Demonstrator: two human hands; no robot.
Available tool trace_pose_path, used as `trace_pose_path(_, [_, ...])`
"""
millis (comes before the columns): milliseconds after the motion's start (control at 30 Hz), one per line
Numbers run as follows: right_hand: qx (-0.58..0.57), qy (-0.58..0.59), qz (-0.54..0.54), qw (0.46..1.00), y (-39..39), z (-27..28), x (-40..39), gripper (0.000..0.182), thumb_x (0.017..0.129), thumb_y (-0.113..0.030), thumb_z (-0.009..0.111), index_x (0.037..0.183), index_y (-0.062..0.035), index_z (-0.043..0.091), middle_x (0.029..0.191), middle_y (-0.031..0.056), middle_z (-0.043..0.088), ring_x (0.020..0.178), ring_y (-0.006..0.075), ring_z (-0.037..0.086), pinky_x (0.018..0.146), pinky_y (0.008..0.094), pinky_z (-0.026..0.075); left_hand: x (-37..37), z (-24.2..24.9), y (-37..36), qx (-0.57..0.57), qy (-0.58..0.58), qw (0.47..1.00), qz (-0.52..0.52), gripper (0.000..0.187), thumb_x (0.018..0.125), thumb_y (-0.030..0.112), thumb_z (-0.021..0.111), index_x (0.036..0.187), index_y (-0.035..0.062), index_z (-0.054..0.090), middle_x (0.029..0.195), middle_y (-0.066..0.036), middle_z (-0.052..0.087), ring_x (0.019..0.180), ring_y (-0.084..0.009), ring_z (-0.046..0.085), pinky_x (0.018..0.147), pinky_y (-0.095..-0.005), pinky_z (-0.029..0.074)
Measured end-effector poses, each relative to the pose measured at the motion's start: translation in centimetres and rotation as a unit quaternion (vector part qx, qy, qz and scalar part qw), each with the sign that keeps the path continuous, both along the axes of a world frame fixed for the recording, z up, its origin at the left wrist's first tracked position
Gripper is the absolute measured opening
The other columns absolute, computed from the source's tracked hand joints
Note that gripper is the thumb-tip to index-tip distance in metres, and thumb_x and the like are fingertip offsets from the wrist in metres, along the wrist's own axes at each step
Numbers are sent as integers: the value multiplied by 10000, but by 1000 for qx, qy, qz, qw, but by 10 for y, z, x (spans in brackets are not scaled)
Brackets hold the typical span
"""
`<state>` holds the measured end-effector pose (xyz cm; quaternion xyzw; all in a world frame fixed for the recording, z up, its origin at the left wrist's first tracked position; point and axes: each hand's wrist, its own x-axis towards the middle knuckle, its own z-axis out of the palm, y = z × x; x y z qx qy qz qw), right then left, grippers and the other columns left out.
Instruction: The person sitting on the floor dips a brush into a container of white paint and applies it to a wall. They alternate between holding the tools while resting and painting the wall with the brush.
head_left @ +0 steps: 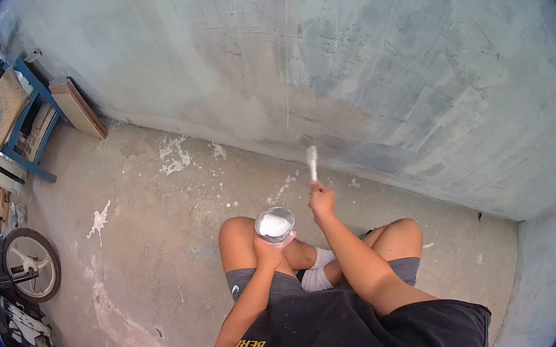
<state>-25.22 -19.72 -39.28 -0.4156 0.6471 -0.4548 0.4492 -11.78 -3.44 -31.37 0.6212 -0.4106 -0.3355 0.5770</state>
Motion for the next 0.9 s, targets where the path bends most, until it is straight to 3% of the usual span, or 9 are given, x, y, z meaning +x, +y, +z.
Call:
trace_pose_path(100, [-4,-58,-69,996,20,7,-35,319,1016,-247,614,821,2,656,613,2,501,466,102,439,408,295,347,-1,2,1,-21,1,999,26,626,655,224,960,1146,6,639,1074,-96,711,1011,-221,672,925,-355,513])
trace_pose_path(167, [14,-97,-93,991,38,4,-44,312,1017,-245,613,838,6,661,612,4,499,462,102,433,403,294,345,1,-1,3,15,2,1000,-9,790,640,226,973,1254,-22,543,1156,-127,671,1051,-208,641,925,-348,517])
trace_pose_path(367, [95,-81,30,992,37,23,-19,277,1011,-234,619,960,24,707,612,-12,489,466,88,421,402,279,342,0,-3,4,9,-5,1000,-12,784,644,225,970,1248,-25,537,1159,-137,676,1057,-214,647,923,-352,519])
trace_pose_path(467, [121,-69,108,984,12,44,-2,272,977,-217,641,1014,43,711,619,71,590,486,192,542,464,358,436,-2,-1,5,5,-3,1000,1,800,642,223,969,1264,-21,528,1156,-139,679,1052,-222,653,919,-358,523])
trace_pose_path(533, [-68,250,192,946,-7,59,3,294,929,-184,651,1126,30,699,737,210,686,612,363,658,609,448,511,-3,-2,5,-6,-7,1000,6,806,642,222,968,1270,-20,525,1155,-143,680,1054,-225,654,917,-361,525])
trace_pose_path(567, [-70,250,194,946,-17,70,4,294,929,-184,651,1126,30,699,737,210,686,612,363,658,609,448,511,-3,-4,6,-14,-8,1000,9,812,642,222,967,1277,-18,522,1154,-146,680,1055,-228,654,915,-364,526])
trace_pose_path(633, [-34,234,174,956,-25,111,1,361,884,-194,648,1181,5,695,956,331,685,935,510,663,814,503,511,-4,3,8,-12,-7,1000,10,815,641,222,965,1283,-14,521,1159,-149,679,1063,-234,654,918,-365,526])
trace_pose_path(733, [-175,257,129,942,-19,141,-5,429,922,-155,611,1335,-41,620,976,297,675,887,422,670,787,445,506,-4,4,6,-10,-15,1000,12,784,642,203,965,1260,-16,535,1152,-140,682,1064,-230,655,933,-364,521])
trace_pose_path(900, [-248,250,131,927,20,256,-11,485,948,-52,552,1433,-52,536,1003,248,573,924,406,609,821,454,494,-6,1,8,-2,-20,1000,19,758,642,193,966,1236,-23,548,1139,-135,691,1058,-224,660,948,-362,517])
